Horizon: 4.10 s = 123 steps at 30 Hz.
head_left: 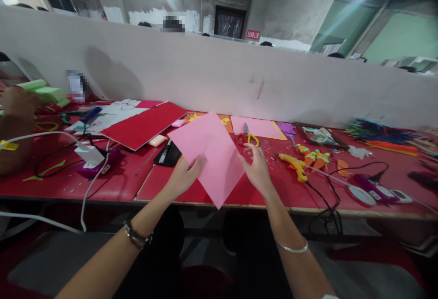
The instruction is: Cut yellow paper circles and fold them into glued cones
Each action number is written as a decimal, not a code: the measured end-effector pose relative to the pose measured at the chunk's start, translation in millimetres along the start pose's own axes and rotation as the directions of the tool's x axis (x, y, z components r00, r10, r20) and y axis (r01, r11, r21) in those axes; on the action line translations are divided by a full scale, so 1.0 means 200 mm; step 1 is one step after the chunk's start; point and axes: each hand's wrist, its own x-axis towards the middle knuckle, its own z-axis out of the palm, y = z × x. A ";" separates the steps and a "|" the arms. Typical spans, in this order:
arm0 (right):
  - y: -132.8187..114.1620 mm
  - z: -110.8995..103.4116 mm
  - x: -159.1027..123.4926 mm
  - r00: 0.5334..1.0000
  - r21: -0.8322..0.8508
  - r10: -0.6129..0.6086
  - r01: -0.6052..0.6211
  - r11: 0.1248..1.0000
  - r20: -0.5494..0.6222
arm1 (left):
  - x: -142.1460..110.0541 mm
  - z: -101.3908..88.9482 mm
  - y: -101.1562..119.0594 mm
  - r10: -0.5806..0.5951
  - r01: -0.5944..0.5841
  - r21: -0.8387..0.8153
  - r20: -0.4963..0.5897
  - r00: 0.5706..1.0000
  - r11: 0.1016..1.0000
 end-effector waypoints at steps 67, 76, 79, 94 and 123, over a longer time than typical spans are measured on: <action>0.08 0.09 -0.07 0.952 0.267 0.291 -0.258 0.929 -0.092 | 0.37 -0.25 -0.04 0.255 -0.038 0.555 -0.320 0.913 0.831; 0.06 0.09 -0.11 0.988 0.295 0.157 -0.153 0.943 0.011 | 0.53 0.03 0.18 0.469 -0.450 0.692 0.179 0.865 0.564; 0.08 0.10 -0.10 0.970 0.368 0.243 -0.224 0.903 -0.007 | 0.54 0.03 0.15 0.442 -0.388 0.654 0.091 0.893 0.650; 0.09 0.10 -0.09 0.903 0.385 0.417 -0.349 0.854 -0.107 | 0.51 0.00 0.16 0.394 -0.374 0.397 0.033 0.918 0.838; 0.11 0.03 -0.06 0.879 0.292 0.410 -0.336 0.895 -0.243 | 0.39 -0.34 -0.19 0.005 0.032 0.165 -0.222 0.975 0.986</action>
